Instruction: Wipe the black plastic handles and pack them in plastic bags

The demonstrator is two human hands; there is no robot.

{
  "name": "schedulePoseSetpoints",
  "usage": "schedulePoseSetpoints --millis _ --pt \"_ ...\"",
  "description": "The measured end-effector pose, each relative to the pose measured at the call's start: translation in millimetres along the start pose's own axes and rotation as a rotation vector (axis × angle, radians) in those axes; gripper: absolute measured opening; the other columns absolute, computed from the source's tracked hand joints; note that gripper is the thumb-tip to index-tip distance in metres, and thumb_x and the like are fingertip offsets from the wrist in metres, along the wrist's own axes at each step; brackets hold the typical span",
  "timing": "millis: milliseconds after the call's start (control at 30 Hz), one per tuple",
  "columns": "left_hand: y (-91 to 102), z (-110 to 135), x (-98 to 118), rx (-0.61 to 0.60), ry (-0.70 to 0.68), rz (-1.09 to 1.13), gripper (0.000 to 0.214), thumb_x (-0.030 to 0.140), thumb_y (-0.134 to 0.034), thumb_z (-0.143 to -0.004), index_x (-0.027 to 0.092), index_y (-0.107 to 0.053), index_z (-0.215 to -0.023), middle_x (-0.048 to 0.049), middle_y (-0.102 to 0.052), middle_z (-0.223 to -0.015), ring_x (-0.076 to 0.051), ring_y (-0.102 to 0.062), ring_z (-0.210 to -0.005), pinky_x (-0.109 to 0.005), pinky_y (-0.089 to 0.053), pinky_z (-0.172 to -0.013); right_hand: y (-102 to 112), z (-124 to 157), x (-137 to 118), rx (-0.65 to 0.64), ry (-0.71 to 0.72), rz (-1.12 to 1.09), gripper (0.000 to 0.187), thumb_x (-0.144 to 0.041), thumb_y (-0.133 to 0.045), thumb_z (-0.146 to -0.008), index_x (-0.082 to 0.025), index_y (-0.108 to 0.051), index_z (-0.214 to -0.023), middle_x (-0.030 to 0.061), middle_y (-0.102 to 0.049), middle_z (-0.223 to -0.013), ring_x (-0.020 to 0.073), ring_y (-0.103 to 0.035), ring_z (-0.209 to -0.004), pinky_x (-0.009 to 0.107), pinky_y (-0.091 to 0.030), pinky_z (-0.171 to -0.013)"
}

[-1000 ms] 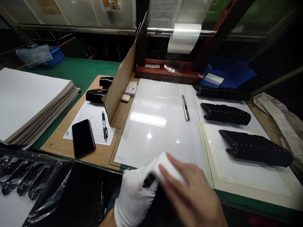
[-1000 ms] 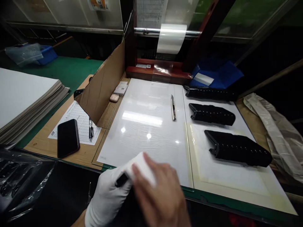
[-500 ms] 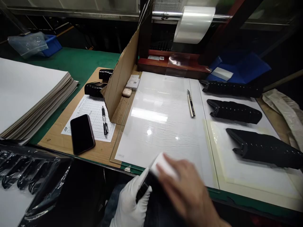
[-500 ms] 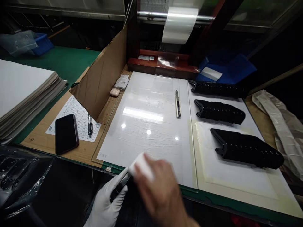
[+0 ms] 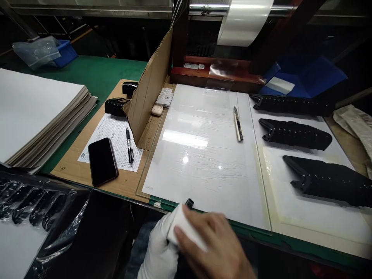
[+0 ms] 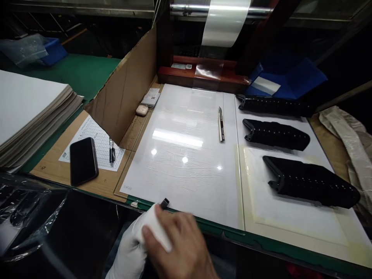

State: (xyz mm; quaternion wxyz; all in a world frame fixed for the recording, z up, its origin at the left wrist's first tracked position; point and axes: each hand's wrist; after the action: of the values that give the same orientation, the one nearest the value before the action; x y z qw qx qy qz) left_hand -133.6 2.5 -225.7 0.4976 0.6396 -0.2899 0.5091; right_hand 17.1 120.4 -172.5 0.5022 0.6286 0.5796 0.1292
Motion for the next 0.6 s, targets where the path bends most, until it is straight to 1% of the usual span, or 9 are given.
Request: schedulePoseSetpoints --millis 33,133,267,367,467,500,533,567,600 --pt "0.1 0 0 0.005 -0.004 0.002 0.035 0.034 -0.057 -0.098 0.021 -0.068 -0.129 -0.0125 -0.075 -0.12 -0.025 -0.073 -0.109 -0.032 -0.061 -0.093 0 0 0 0.004 0.013 -0.011 0.026 -0.009 -0.061 -0.092 -0.012 -0.067 -0.117 0.0236 -0.064 -0.127 0.0261 -0.059 -0.092 0.041 -0.048 -0.072" --pt "0.3 0 0 0.013 0.0 -0.055 0.038 0.03 -0.059 -0.097 0.023 -0.064 -0.134 -0.0114 -0.073 -0.126 -0.024 -0.07 -0.115 -0.031 -0.057 -0.099 2 0 0 0.01 -0.105 0.035 0.03 -0.007 -0.059 -0.094 -0.014 -0.066 -0.122 0.0206 -0.066 -0.124 0.0253 -0.058 -0.091 0.041 -0.047 -0.072" --pt "0.2 0 -1 0.013 -0.01 -0.034 0.038 0.03 -0.056 -0.099 0.023 -0.064 -0.135 -0.0119 -0.072 -0.127 -0.023 -0.071 -0.113 -0.03 -0.058 -0.097 5 1 -4 -0.012 -0.071 -0.012 0.029 -0.01 -0.061 -0.093 -0.015 -0.067 -0.121 0.0201 -0.065 -0.125 0.0251 -0.058 -0.092 0.04 -0.047 -0.073" --pt "0.2 -1 0 -0.001 0.029 -0.013 0.038 0.029 -0.059 -0.097 0.025 -0.064 -0.135 -0.0097 -0.072 -0.128 -0.022 -0.069 -0.117 -0.029 -0.055 -0.102 5 0 -6 0.01 -0.165 0.015 0.03 -0.009 -0.058 -0.095 -0.016 -0.066 -0.123 0.0185 -0.066 -0.121 0.0247 -0.058 -0.093 0.039 -0.047 -0.074" --pt "2.0 -2 3 -0.011 0.063 0.049 0.036 0.032 -0.059 -0.097 0.027 -0.066 -0.132 -0.0079 -0.073 -0.127 -0.021 -0.07 -0.116 -0.028 -0.055 -0.1 5 -1 -2 0.004 -0.118 -0.015 0.029 -0.012 -0.059 -0.095 -0.018 -0.067 -0.122 0.0186 -0.064 -0.125 0.0243 -0.057 -0.092 0.039 -0.047 -0.073" --pt "3.0 -3 5 -0.006 0.083 0.074 0.035 0.035 -0.06 -0.096 0.027 -0.068 -0.13 -0.0079 -0.073 -0.127 -0.022 -0.069 -0.116 -0.029 -0.055 -0.101 5 -2 2 0.002 -0.116 0.005 0.029 -0.012 -0.059 -0.095 -0.018 -0.067 -0.123 0.0187 -0.063 -0.126 0.0248 -0.057 -0.093 0.039 -0.048 -0.073" --pt "3.8 -5 8 -0.005 0.136 0.117 0.036 0.039 -0.063 -0.094 0.027 -0.07 -0.128 -0.0079 -0.073 -0.126 -0.023 -0.069 -0.117 -0.03 -0.054 -0.103 5 -2 6 0.0 -0.142 0.046 0.03 -0.013 -0.058 -0.096 -0.019 -0.067 -0.124 0.0187 -0.063 -0.128 0.0259 -0.058 -0.095 0.04 -0.048 -0.074" --pt "4.2 -6 11 -0.002 0.212 0.174 0.039 0.043 -0.067 -0.09 0.026 -0.071 -0.125 -0.0081 -0.076 -0.121 -0.024 -0.07 -0.114 -0.031 -0.054 -0.102 5 -2 10 -0.009 -0.192 0.088 0.031 -0.013 -0.057 -0.097 -0.02 -0.067 -0.125 0.0184 -0.062 -0.129 0.0275 -0.058 -0.099 0.042 -0.048 -0.076" --pt "4.0 -8 15 0.002 0.304 0.236 0.042 0.048 -0.07 -0.087 0.026 -0.073 -0.123 -0.0082 -0.078 -0.111 -0.025 -0.072 -0.107 -0.031 -0.057 -0.097 4 -2 12 -0.014 -0.247 0.115 0.032 -0.014 -0.055 -0.098 -0.022 -0.066 -0.127 0.0178 -0.061 -0.131 0.0292 -0.057 -0.104 0.044 -0.049 -0.078"
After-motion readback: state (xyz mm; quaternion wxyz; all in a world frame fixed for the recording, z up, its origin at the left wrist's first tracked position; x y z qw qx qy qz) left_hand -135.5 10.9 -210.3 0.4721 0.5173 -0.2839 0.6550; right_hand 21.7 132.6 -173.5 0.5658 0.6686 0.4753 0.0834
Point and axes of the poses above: each hand's wrist, its own z-axis away from the middle knuckle, its own y-axis out of the back of the hand, x = y × z
